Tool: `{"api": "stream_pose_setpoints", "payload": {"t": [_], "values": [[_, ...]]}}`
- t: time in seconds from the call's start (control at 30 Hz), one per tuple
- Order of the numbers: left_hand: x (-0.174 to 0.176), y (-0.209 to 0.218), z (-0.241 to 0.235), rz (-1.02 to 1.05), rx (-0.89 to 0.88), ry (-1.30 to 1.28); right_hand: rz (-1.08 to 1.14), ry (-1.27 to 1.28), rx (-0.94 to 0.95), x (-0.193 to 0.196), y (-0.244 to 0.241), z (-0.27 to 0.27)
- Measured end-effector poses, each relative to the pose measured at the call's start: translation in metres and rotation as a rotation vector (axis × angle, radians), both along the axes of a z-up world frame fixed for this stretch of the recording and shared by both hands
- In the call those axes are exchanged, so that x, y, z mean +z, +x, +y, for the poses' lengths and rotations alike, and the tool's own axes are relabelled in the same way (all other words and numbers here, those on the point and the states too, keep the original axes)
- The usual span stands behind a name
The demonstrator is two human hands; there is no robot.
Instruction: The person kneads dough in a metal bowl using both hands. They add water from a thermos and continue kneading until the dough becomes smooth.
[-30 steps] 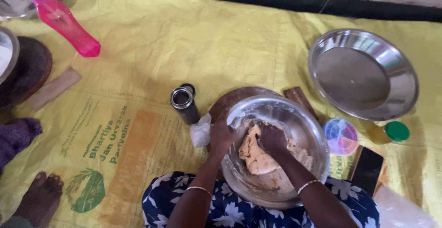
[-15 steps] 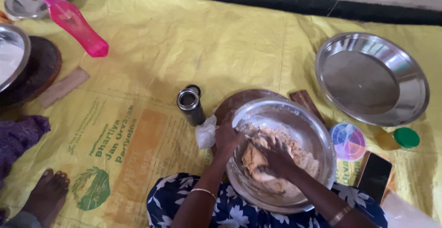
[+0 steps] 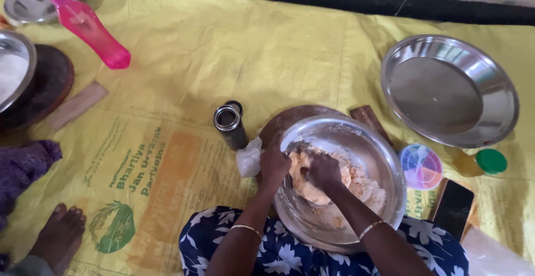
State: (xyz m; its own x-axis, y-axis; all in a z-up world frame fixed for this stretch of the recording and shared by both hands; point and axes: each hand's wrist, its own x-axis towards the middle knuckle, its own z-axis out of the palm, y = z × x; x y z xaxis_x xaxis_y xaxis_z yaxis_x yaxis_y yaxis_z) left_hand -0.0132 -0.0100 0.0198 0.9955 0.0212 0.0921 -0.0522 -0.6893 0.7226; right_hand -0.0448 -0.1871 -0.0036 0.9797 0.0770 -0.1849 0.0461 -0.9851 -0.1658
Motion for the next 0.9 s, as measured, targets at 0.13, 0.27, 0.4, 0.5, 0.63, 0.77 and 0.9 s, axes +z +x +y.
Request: {"api": "stream_pose_setpoints", "payload": {"t": [0.13, 0.27, 0.4, 0.5, 0.63, 0.77, 0.9], "values": [[0.012, -0.003, 0.003, 0.030, -0.013, -0.016, -0.486, 0.473, -0.011, -0.014, -0.005, -0.031], [0.019, 0.000, 0.001, 0.117, 0.003, -0.021, -0.478, 0.637, -0.109, 0.014, -0.025, -0.059], [0.018, -0.005, 0.001, 0.069, 0.039, -0.064, -0.326, 0.685, -0.048, 0.060, -0.078, -0.079], [0.023, -0.005, 0.001, 0.071, 0.051, -0.085, -0.013, 0.660, 0.068, 0.074, -0.094, -0.075], [0.026, -0.005, 0.002, 0.122, 0.030, -0.044, 0.177, 0.513, 0.087, 0.074, -0.089, -0.093], [0.032, -0.007, 0.001, 0.176, 0.028, -0.007, 0.135, 0.478, -0.198, 0.077, -0.042, -0.119], [0.042, -0.009, 0.000, 0.164, 0.062, -0.034, 0.135, 0.671, -0.006, 0.057, -0.020, -0.088]]}}
